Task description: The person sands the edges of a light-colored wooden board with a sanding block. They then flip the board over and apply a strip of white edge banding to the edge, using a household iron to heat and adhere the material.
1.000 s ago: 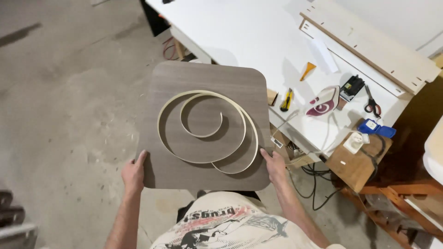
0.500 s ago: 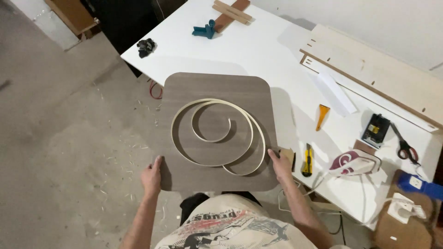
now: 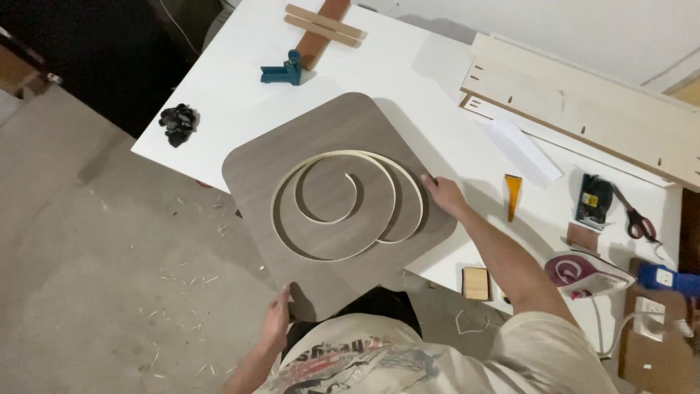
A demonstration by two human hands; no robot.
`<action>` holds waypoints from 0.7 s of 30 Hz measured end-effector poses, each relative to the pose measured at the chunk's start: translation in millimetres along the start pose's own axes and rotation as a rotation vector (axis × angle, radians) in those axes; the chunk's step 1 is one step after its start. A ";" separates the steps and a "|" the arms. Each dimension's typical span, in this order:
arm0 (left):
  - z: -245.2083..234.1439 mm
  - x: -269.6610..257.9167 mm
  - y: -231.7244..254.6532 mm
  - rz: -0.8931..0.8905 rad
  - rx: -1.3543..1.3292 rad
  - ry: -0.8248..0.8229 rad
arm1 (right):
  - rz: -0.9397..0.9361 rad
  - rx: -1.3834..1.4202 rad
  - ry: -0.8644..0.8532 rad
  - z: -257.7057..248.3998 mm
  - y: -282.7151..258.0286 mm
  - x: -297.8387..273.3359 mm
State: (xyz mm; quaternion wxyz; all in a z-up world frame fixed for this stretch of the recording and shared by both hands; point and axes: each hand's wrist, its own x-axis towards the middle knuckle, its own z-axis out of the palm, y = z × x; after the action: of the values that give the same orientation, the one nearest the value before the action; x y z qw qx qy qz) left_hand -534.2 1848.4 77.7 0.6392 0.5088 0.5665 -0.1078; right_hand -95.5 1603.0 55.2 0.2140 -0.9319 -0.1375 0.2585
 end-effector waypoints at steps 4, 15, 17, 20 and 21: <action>35.3 41.6 1.9 -0.267 -0.520 -0.080 | 0.054 -0.099 -0.043 -36.0 -34.9 39.6; 129.3 67.6 19.9 -0.381 -0.246 -0.348 | -0.155 -0.346 -0.186 -66.5 -19.9 183.5; 141.5 60.7 34.0 -0.335 -0.150 -0.390 | -0.167 -0.357 -0.209 -69.6 -20.2 197.9; 162.9 69.5 33.8 -0.176 0.312 -0.425 | -0.169 -0.380 -0.223 -76.7 -17.6 214.0; 172.0 72.5 29.9 -0.325 -0.041 -0.398 | -0.187 -0.376 -0.231 -77.7 -16.9 219.2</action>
State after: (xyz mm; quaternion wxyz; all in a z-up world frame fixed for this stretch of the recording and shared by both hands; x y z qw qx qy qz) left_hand -382.8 1761.0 5.6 0.7227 0.3665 0.5060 -0.2956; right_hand 125.7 1672.7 30.5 0.0427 -0.9029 -0.2923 0.3122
